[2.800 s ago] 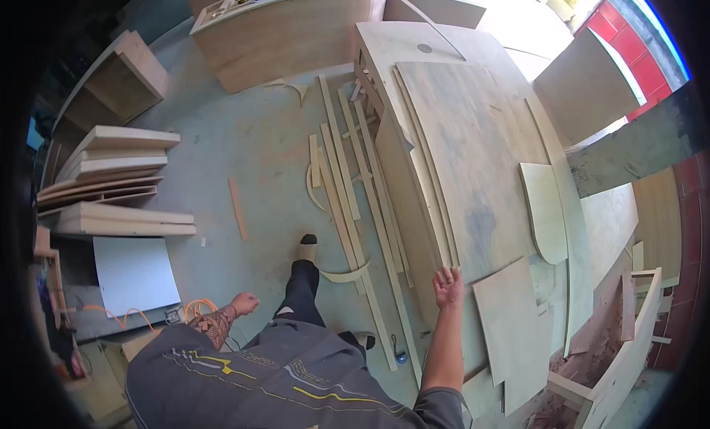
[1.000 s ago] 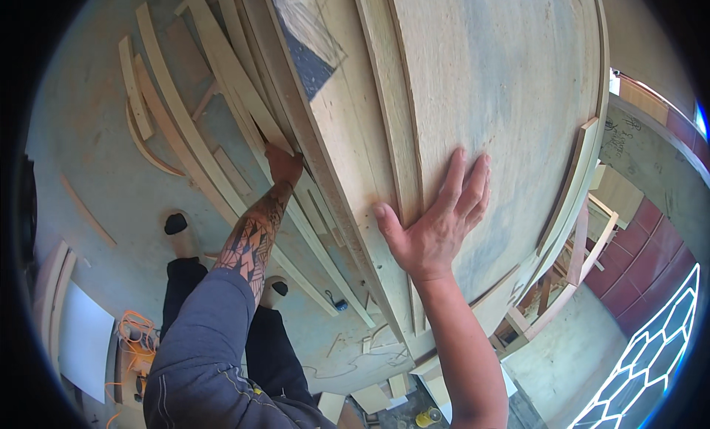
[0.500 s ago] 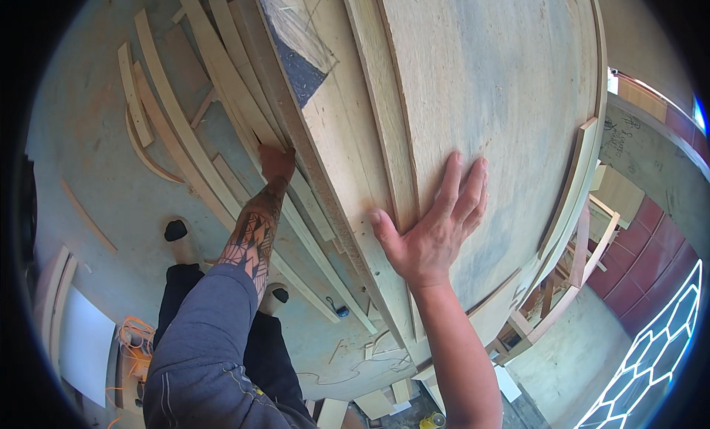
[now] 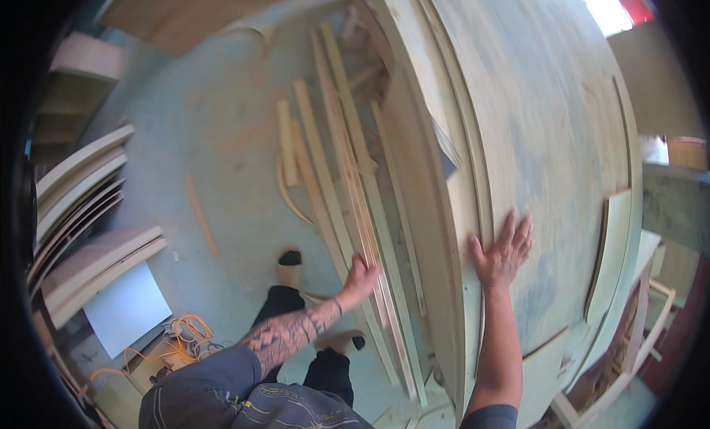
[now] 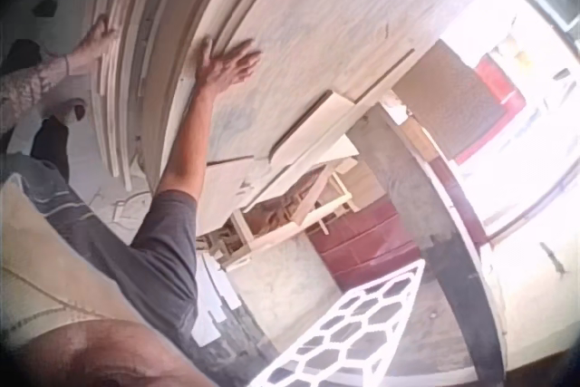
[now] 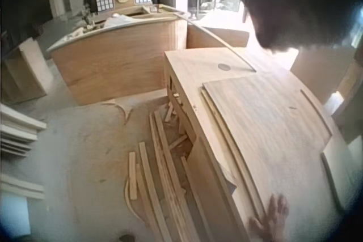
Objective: The recorder measures a wooden board with a tape measure, marks it with a pencil, and then uses a power drill to assemble wooden components.
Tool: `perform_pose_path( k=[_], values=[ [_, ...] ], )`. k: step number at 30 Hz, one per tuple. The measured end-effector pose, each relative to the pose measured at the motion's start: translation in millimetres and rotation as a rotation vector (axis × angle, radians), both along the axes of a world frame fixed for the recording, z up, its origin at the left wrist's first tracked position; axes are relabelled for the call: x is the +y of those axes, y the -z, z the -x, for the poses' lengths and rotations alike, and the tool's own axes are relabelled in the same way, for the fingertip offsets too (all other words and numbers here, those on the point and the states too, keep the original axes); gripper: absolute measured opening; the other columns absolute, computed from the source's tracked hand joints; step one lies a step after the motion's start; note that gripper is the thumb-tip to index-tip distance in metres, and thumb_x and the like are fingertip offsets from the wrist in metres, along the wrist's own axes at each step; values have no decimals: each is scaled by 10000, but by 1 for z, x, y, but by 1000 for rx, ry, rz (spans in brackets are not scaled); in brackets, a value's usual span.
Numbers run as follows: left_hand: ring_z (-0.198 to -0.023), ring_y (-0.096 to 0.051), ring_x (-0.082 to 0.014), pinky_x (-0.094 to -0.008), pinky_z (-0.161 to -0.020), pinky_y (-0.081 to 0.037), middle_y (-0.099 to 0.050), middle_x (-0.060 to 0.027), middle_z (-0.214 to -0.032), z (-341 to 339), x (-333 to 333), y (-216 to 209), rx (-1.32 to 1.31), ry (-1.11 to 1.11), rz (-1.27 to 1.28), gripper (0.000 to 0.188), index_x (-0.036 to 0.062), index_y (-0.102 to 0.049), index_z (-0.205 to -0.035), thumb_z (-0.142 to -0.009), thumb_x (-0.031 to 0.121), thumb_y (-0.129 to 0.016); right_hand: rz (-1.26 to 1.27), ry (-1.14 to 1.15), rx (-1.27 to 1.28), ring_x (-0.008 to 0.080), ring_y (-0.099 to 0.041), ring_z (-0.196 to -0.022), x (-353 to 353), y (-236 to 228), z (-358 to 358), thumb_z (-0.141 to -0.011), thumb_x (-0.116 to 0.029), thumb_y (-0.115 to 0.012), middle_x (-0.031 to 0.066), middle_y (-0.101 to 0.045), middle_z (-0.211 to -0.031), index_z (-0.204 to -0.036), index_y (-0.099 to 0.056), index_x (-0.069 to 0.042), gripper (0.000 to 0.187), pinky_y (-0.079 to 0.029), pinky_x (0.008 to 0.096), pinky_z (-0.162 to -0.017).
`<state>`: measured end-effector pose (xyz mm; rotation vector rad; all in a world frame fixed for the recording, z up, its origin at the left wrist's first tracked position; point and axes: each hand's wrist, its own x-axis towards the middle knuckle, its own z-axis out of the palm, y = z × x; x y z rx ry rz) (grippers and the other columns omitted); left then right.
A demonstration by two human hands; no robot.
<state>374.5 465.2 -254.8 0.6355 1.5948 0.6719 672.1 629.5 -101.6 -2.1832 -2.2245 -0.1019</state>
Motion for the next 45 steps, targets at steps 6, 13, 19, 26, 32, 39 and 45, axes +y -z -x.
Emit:
perform_pose_path(
  k=[6,13,19,26,32,39,45],
  values=[
    [-976,-713,-244,-420,-813,-666,-635,-135,-1102,76,-37,-127,-266,-177,-42,326,-11,-467,-1247,-1087,226,-623,580,425,16,453,-82,-1673,15,-51,48,-859,-677,-769,282,-57,-1804,-1745,-165,-118,1210,-149,668,-1309],
    [-935,-696,-230,-410,-827,-587,-734,-158,-1064,136,-49,-211,-447,-260,24,469,-100,-657,-1146,-1019,350,-699,1419,319,911,503,-424,-1503,-186,-144,231,-952,-885,-475,341,-398,-1647,-1689,-289,-23,1149,-342,633,-1242],
    [-883,-737,-264,-420,-814,-594,-756,-181,-975,142,-96,-276,-262,-101,20,510,-109,-736,-1044,-986,395,-691,1600,669,1660,373,-754,-1061,-305,-234,244,-1061,-748,-451,274,-662,-1338,-1551,-417,73,958,-626,491,-1007],
    [-744,-782,-357,-437,-734,-633,-773,-190,-820,244,-122,-322,-198,-151,0,538,-126,-727,-1023,-875,389,-769,1117,418,731,315,-782,-899,-335,-279,193,-897,-635,-790,188,-785,-941,-1019,-772,46,692,-615,444,-799],
    [-1021,-768,-426,-483,-906,-611,-754,-301,-1088,480,-169,-366,524,314,-132,655,-76,-644,-1223,-829,417,-820,819,295,384,185,-697,-779,-378,-262,174,-770,-595,-915,99,-724,-800,-898,-742,8,640,-566,406,-747],
    [-1087,-744,-455,-499,-923,-608,-745,-295,-1155,583,-271,-443,587,195,-191,699,-29,-577,-1311,-842,411,-848,475,329,710,194,-752,-843,-369,-209,225,-662,-481,-1003,122,-788,-866,-944,-763,13,618,-590,385,-782],
    [-1046,-757,-448,-497,-872,-614,-761,-259,-1120,580,-251,-466,567,6,-347,646,-9,-601,-1286,-874,428,-840,241,218,786,429,-764,-902,-292,-282,350,-747,-507,-854,267,-754,-924,-953,-715,34,595,-587,497,-813]
  ],
)
